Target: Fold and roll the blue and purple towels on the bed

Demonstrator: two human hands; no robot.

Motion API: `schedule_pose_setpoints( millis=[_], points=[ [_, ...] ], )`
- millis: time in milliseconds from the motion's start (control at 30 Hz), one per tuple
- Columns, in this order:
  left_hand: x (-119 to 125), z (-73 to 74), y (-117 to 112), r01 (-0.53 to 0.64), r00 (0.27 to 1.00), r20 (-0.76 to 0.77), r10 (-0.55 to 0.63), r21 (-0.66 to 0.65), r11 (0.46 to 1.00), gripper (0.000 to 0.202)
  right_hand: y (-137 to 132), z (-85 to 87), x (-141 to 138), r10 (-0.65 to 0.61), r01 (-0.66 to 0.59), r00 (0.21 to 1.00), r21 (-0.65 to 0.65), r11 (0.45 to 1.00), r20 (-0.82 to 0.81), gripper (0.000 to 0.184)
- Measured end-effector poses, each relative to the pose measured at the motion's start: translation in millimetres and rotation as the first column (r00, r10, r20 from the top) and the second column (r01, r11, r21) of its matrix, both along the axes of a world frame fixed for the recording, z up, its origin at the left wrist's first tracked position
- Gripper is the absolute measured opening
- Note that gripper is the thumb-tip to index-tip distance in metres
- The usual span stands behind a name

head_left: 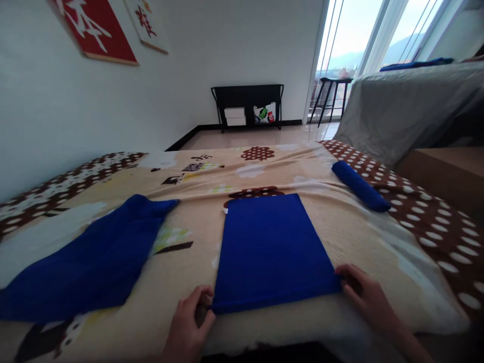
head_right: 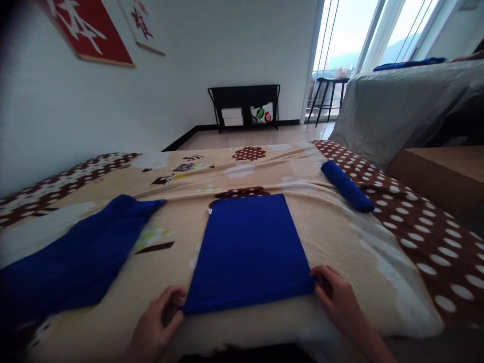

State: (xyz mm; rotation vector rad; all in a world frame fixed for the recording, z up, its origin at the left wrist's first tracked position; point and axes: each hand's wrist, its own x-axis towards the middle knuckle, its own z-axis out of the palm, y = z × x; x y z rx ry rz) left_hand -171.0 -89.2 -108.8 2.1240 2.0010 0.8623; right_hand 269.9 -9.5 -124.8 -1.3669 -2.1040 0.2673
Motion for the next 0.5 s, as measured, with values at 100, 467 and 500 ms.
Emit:
schedule_pose_setpoints(
  millis=[100,467,500],
  points=[
    [22.6,3.7,7.1,-0.143,0.971,-0.188,0.148,0.039,0.989,0.023,5.0,-4.9,-18.3,-0.093,0.083,0.992,0.12,0.989,0.08,0.015],
    [35.2,3.5,0.8,-0.008,0.928,-0.337,0.162,0.414,0.91,0.022,-14.0,-9.4,0.7,-0.036,-0.044,0.981,0.398,0.916,0.191,0.027],
    [33.4,4.8,-0.7,0.006,0.925,-0.344,0.162,0.44,0.898,0.02,-15.8,-7.5,1.4,-0.027,-0.046,0.982,0.376,0.925,0.187,0.028]
  ],
)
